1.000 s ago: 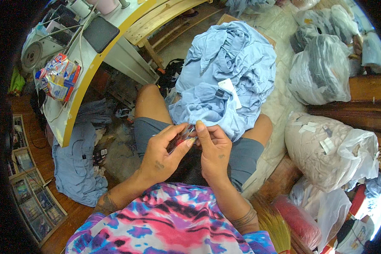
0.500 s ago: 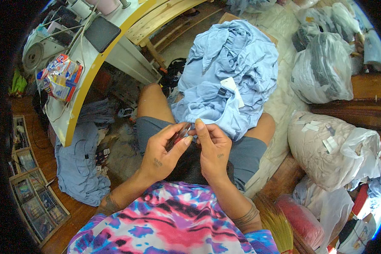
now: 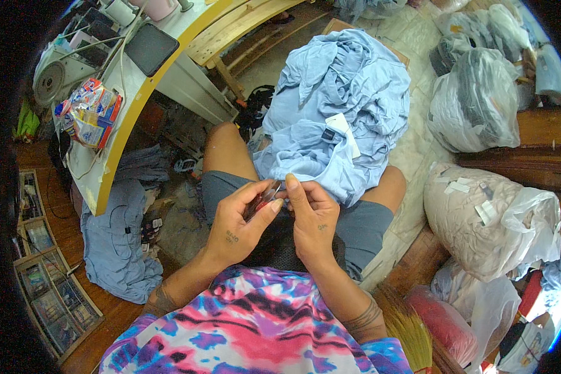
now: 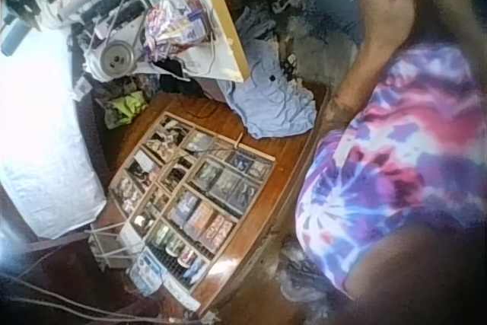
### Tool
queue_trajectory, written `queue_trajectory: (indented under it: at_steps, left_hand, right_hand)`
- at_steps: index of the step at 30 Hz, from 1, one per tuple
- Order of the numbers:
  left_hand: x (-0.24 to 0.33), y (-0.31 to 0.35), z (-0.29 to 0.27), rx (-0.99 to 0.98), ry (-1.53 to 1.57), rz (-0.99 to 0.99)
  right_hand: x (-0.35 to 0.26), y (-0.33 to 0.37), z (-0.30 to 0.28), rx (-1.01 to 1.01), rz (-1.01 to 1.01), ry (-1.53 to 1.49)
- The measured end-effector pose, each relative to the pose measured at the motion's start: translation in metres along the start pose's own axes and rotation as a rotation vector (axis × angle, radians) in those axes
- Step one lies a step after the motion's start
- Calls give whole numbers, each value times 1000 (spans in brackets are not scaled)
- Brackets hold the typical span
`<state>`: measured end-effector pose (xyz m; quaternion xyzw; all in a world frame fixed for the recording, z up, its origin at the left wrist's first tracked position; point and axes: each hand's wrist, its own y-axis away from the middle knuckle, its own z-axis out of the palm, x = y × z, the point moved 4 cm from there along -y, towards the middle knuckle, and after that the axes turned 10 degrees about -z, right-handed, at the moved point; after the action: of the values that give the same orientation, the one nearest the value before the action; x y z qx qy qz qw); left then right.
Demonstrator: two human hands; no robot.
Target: The person uses small nippers to trim loose threads from light blue garments, handling them one at a time and placing them on a pile.
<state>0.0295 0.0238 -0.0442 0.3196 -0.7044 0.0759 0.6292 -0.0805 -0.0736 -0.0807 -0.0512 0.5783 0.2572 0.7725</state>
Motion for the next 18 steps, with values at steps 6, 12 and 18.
queue_trajectory:
  at_steps: [6, 12, 18]
  left_hand:
    - [1, 0, -1, -29, -67, -24]
    - [-4, -2, -1, -21, 26, -54]
    - [-14, -3, -1, -27, 122, -79]
  right_hand:
    - [-1, 0, 3, 12, -6, 29]
    - [1, -1, -1, -11, 1, 41]
    - [-1, -3, 0, -19, -24, 80]
